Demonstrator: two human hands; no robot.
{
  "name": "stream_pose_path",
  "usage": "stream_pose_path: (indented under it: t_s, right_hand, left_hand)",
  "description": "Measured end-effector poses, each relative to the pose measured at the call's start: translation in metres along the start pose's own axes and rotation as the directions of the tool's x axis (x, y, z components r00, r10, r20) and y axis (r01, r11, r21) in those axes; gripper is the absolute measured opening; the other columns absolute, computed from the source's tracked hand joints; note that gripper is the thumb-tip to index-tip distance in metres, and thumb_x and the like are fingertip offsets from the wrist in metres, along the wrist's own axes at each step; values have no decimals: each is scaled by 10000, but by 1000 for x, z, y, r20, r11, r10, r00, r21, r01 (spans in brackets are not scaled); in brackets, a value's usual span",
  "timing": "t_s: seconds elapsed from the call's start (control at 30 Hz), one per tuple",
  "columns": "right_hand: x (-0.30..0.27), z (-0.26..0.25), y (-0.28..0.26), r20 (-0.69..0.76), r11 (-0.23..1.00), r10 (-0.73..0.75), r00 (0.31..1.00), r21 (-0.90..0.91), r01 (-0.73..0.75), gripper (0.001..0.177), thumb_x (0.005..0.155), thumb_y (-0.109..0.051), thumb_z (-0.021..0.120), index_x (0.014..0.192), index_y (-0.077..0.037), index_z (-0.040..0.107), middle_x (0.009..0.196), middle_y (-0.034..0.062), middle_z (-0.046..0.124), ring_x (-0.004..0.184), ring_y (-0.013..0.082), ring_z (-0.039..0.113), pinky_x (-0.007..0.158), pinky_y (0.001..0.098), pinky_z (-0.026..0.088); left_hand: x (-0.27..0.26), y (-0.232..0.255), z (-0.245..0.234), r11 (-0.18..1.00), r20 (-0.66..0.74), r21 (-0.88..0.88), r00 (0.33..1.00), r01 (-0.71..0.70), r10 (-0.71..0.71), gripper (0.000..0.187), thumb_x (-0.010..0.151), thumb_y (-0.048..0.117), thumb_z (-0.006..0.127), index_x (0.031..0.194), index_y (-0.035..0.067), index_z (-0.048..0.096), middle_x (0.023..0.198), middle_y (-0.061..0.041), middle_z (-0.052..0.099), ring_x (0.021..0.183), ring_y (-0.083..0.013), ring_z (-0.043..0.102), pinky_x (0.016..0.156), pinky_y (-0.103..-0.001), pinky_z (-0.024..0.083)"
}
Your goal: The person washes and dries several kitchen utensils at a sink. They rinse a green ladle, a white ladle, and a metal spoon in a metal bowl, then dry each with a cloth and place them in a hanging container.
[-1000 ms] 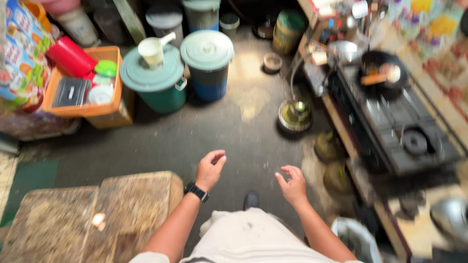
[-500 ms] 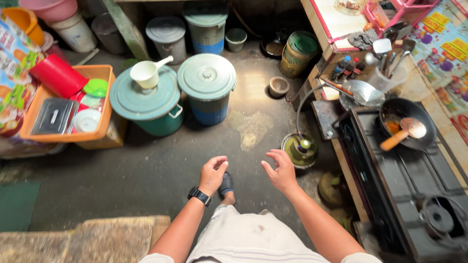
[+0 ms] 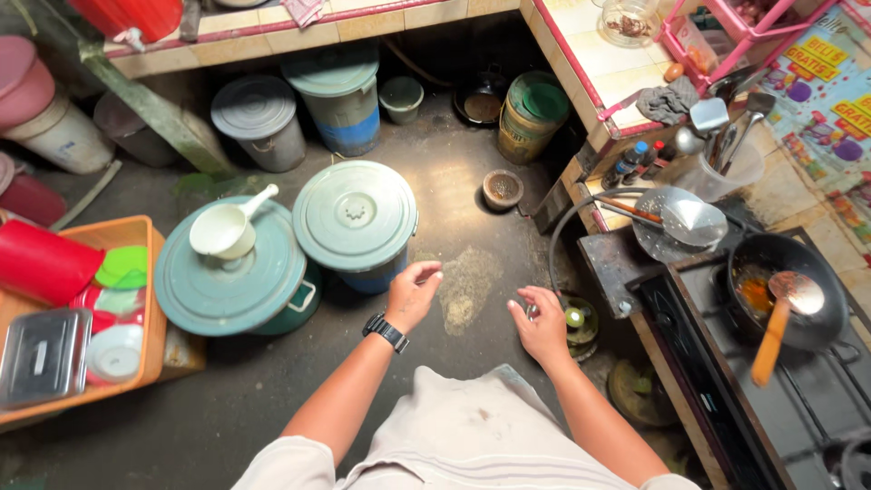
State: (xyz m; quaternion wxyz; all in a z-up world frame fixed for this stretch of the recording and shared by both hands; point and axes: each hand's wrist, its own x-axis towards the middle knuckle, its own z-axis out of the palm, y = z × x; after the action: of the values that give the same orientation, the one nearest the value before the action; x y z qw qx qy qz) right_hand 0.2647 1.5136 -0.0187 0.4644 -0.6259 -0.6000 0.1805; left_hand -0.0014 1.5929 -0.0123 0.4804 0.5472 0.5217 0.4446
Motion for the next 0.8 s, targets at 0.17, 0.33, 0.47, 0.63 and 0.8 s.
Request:
stream_pose_path:
  t_s: [0.17, 0.33, 0.47, 0.63, 0.8]
  right_hand:
    - [52, 26, 33, 52, 986, 168, 984, -20, -167, 303, 827, -228, 802, 1075, -65, 744, 1153, 78, 696, 894, 177, 684, 665, 300, 536]
    - [141, 51, 77, 64, 981, 193, 979, -14, -193, 314, 830, -230, 805, 1090, -64, 747, 1105, 81, 696, 884, 166, 681, 679, 288, 545]
    - [234, 72, 96, 119, 980, 196, 973, -10, -196, 305, 834, -228, 802, 1085, -63, 749, 1033, 75, 697, 816, 160, 668, 671, 284, 550]
    - [357, 98, 99, 213, 998, 57, 975, 20, -63, 300, 834, -208, 807, 1080, -48, 745, 989, 66, 689, 762, 155, 635, 668, 277, 538]
    - [446, 128, 87, 280, 995, 0, 960, 99, -29, 285, 844, -189, 810, 1075, -37, 740, 938, 57, 686, 724, 114, 629, 658, 256, 534]
  left_hand:
    - [78, 13, 8, 1000, 73, -16, 997, -25, 26, 290, 923, 174, 698, 1174, 30, 714, 1080, -87, 769, 975, -153, 734, 865, -294, 575]
    - [166, 9, 17, 1000, 4, 2, 1000, -30, 30, 297, 922, 173, 706, 1185, 34, 713, 1076, -84, 769, 975, -149, 728, 869, -290, 574]
    - [235, 6, 20, 1000, -62, -11, 998, -25, 24, 295, 924, 172, 707, 1182, 29, 710, 1068, -82, 768, 980, -145, 722, 883, -284, 570]
    - [317, 2, 27, 997, -183, -76, 983, -26, 12, 299, 921, 159, 709, 1181, 12, 702, 1080, -87, 757, 1000, -141, 715, 914, -278, 561]
    - [369, -6, 37, 991, -214, -129, 975, 30, -57, 290, 920, 148, 709, 1174, 9, 706, 1081, -97, 749, 1003, -143, 702, 904, -287, 559]
